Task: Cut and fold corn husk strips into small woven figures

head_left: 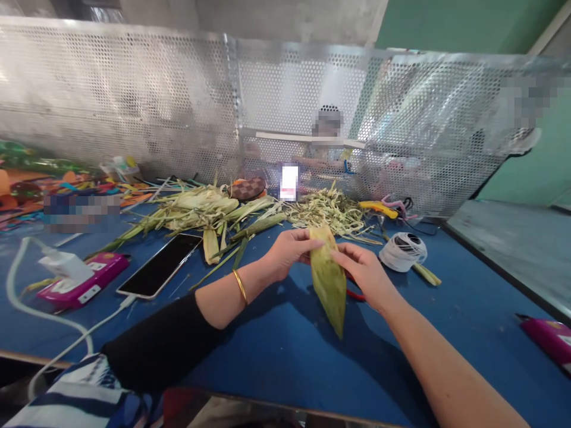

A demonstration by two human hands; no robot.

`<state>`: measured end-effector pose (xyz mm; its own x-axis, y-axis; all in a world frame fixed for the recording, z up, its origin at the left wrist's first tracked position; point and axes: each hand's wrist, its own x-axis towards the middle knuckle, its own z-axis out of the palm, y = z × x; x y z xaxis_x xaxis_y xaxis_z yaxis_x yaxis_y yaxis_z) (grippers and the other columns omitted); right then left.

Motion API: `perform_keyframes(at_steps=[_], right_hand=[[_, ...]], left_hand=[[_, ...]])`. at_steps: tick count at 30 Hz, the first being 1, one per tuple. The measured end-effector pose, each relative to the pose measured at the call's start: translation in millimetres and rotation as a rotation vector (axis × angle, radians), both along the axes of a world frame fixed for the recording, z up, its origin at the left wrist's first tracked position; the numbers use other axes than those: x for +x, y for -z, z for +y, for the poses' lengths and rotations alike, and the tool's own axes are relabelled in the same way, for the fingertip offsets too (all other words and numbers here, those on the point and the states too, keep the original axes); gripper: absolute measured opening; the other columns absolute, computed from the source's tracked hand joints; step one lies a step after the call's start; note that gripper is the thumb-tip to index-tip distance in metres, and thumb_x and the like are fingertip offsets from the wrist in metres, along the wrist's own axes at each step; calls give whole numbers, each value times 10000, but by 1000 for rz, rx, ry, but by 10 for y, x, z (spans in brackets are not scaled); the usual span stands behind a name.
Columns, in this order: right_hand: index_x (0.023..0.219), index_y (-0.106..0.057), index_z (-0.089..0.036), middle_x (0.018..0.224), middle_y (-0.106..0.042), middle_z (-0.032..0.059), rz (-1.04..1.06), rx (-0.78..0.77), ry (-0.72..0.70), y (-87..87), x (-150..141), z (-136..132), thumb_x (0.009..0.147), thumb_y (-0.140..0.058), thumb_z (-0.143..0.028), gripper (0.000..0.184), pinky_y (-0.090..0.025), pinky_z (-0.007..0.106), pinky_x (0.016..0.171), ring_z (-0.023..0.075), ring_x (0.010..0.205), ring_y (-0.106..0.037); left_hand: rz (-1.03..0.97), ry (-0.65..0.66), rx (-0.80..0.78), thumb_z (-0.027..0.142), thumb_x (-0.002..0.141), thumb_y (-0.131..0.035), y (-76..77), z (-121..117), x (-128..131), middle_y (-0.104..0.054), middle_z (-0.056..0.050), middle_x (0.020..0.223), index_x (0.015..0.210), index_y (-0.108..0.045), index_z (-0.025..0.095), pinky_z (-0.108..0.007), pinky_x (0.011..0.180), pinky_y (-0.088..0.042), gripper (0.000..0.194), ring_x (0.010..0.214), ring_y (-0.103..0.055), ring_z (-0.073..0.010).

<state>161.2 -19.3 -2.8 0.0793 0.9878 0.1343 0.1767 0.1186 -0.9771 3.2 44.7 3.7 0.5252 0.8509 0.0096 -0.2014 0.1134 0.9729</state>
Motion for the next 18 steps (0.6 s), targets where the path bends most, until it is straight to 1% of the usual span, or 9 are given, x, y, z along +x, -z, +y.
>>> perform_keyframes(at_steps=[2,4,6,9,11,13,15,18], right_hand=[[759,-641,-179,647,-608,-2,25,19,28,-14,-7,-10,670,-688,-492,329,-407,255,528,140,577,-519],[758,-633,-182,636,-602,-5,21,47,72,-22,-3,-17,678,-683,-479,312,-398,254,520,139,569,-510],[748,-623,-187,631,-596,-6,12,67,97,-25,4,-21,685,-677,-463,288,-390,254,515,137,564,-498],[745,-608,-194,640,-588,-8,20,72,73,-15,9,-17,687,-673,-445,266,-389,257,522,139,569,-494],[738,-596,-198,637,-576,-13,19,72,63,2,12,-8,693,-665,-443,259,-388,258,523,138,568,-487],[715,-579,-199,618,-551,-21,-8,84,79,29,18,6,706,-652,-440,252,-376,253,513,130,553,-465],[697,-564,-199,590,-517,-32,-62,114,112,60,29,20,726,-633,-432,244,-348,243,491,117,528,-424],[678,-545,-202,552,-454,-49,-162,160,155,97,49,34,759,-602,-411,231,-293,234,463,104,502,-362]], left_hand=[[65,62,13,289,638,-770,-8,-57,8,-657,-35,714,761,-682,120,-218,541,-445,227,595,-583,-106],[85,95,-19,306,624,-778,-10,-84,7,-654,-35,721,784,-682,123,-211,533,-429,261,596,-577,-102],[49,127,-99,304,613,-784,-9,-82,-1,-661,-39,756,821,-681,132,-216,568,-443,289,632,-590,-106],[-30,210,-238,271,584,-794,-5,-61,-11,-674,-50,794,843,-677,135,-243,659,-482,314,695,-616,-123],[-54,240,-271,247,564,-800,-1,-57,-5,-676,-55,798,834,-671,129,-263,705,-496,322,725,-627,-136],[-34,206,-231,239,556,-803,7,-67,14,-669,-48,781,810,-656,125,-271,694,-498,314,715,-627,-139],[35,104,-132,247,561,-804,15,-84,38,-646,-26,729,762,-626,127,-253,607,-480,294,645,-608,-125],[139,-52,20,262,577,-799,17,-104,62,-589,17,627,683,-563,140,-214,480,-408,286,521,-541,-91]])
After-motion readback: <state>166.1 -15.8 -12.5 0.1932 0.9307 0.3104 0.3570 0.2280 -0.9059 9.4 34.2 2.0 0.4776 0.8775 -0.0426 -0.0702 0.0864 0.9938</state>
